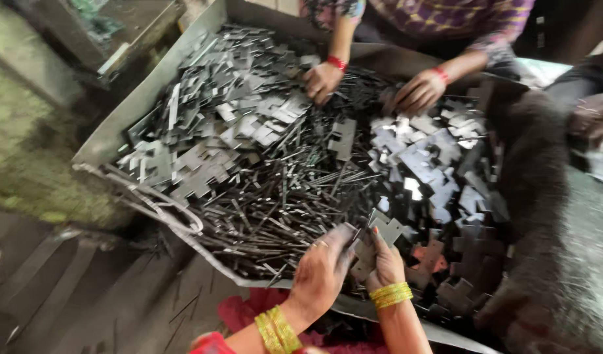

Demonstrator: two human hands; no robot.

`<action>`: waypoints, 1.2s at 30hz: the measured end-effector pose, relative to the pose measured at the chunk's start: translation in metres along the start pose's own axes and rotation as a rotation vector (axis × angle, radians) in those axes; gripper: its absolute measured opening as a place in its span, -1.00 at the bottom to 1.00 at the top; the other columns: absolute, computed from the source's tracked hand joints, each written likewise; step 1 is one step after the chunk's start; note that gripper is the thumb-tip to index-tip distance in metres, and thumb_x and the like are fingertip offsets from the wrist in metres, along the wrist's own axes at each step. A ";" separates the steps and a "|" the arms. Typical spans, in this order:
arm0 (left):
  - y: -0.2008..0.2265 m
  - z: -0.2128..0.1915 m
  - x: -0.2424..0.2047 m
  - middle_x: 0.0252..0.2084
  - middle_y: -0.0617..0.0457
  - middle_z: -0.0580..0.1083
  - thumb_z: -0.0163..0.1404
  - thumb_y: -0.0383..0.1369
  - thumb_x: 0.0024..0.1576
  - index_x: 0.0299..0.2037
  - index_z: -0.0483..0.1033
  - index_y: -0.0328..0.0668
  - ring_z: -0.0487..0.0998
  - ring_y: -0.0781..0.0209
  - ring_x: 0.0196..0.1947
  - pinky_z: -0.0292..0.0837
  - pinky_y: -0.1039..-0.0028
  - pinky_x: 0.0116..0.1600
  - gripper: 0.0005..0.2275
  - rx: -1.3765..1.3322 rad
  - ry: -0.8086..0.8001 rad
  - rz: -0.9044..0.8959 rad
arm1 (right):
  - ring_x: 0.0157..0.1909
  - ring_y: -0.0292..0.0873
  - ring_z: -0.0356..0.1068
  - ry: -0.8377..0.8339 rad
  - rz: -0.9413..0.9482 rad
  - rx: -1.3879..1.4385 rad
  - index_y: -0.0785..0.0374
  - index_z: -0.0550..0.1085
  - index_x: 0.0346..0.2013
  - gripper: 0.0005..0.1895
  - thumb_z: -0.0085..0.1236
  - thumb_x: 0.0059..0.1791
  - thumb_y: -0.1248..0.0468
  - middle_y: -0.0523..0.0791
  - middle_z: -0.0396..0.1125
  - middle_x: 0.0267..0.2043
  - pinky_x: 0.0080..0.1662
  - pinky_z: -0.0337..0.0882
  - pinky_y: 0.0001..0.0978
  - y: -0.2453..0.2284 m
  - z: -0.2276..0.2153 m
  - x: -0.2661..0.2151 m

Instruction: The person repeatedly picks up small metal hinge plates and pins from a large bin and assembles them by hand. They insert the pins into the hinge plates and place the assembled units onto a nearby surface. The task is performed continuously with other workers visible in the background.

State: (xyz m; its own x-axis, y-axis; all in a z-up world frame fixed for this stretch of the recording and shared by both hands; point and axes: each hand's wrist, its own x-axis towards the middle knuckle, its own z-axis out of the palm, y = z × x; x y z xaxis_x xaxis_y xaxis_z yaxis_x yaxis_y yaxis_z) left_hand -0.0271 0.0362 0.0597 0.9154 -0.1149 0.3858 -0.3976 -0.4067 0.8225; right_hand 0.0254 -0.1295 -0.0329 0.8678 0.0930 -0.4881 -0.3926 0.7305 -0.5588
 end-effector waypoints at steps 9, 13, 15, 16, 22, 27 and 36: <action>-0.013 0.005 -0.030 -0.29 -0.19 0.58 0.02 -0.24 0.20 -0.10 0.53 -0.19 0.59 -0.23 -0.26 0.47 0.05 -0.18 -0.79 0.226 -0.003 -0.430 | -0.10 -0.04 0.49 0.079 0.025 0.067 0.30 0.51 -0.07 -0.66 0.08 0.08 0.08 0.01 0.51 -0.11 -0.04 0.52 -0.14 0.039 0.009 0.006; 0.004 -0.002 -0.036 -0.31 -0.16 0.59 0.07 -0.22 0.13 -0.20 0.57 -0.15 0.60 -0.20 -0.27 0.47 0.05 -0.19 -0.80 0.231 0.059 -0.407 | -0.14 -0.06 0.46 0.146 0.079 0.205 0.26 0.49 -0.10 -0.65 0.13 0.07 0.02 -0.06 0.47 -0.19 -0.03 0.51 -0.06 0.050 -0.004 0.004; 0.012 0.001 -0.035 -0.31 -0.18 0.59 0.09 -0.21 0.11 -0.22 0.56 -0.17 0.60 -0.22 -0.25 0.47 0.05 -0.16 -0.79 0.225 0.058 -0.463 | -0.13 -0.07 0.45 0.119 0.051 0.247 0.26 0.48 -0.09 -0.67 0.16 0.08 0.05 -0.06 0.47 -0.17 -0.02 0.50 -0.06 0.052 -0.012 0.003; 0.014 0.002 -0.035 -0.31 -0.20 0.59 0.10 -0.19 0.11 -0.21 0.55 -0.18 0.59 -0.23 -0.23 0.46 0.04 -0.13 -0.77 0.227 0.040 -0.519 | -0.10 -0.06 0.46 0.063 0.002 0.266 0.28 0.48 -0.07 -0.69 0.18 0.09 0.10 -0.04 0.48 -0.14 0.00 0.49 -0.09 0.051 -0.015 0.003; 0.000 0.029 -0.053 -0.23 -0.24 0.60 0.13 -0.33 0.14 -0.05 0.49 -0.27 0.61 -0.19 -0.16 0.48 0.15 -0.07 -0.76 -0.054 0.208 -0.393 | -0.08 -0.02 0.47 0.109 -0.135 0.062 0.39 0.47 0.03 -0.64 0.14 0.08 0.16 -0.01 0.49 -0.06 -0.02 0.49 -0.10 0.043 -0.040 0.007; -0.024 0.048 -0.033 -0.15 0.12 0.57 0.16 -0.49 0.07 0.17 0.32 0.00 0.61 0.39 -0.15 0.56 0.52 -0.05 -0.55 -0.639 0.307 -0.583 | -0.05 -0.04 0.42 -0.016 -0.149 0.003 0.32 0.43 0.15 -0.57 0.12 0.07 0.13 -0.02 0.50 -0.01 -0.04 0.44 -0.13 0.033 -0.032 0.023; -0.074 -0.056 0.023 -0.20 -0.06 0.60 0.11 -0.45 0.00 -0.06 0.60 -0.22 0.66 0.09 -0.18 0.53 0.37 -0.03 -0.72 -0.077 -0.439 -0.194 | -0.21 -0.21 0.51 -0.270 -0.348 -1.483 0.21 0.51 0.00 -0.59 0.38 -0.07 0.15 -0.16 0.51 -0.20 -0.11 0.46 -0.34 -0.020 0.058 -0.008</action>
State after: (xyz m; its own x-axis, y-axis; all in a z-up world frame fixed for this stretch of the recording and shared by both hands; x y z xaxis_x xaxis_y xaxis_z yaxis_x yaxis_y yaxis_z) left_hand 0.0204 0.1146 0.0311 0.9064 -0.4218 0.0236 -0.2057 -0.3919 0.8967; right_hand 0.0437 -0.1062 0.0211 0.9404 0.3014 -0.1573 0.0355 -0.5473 -0.8362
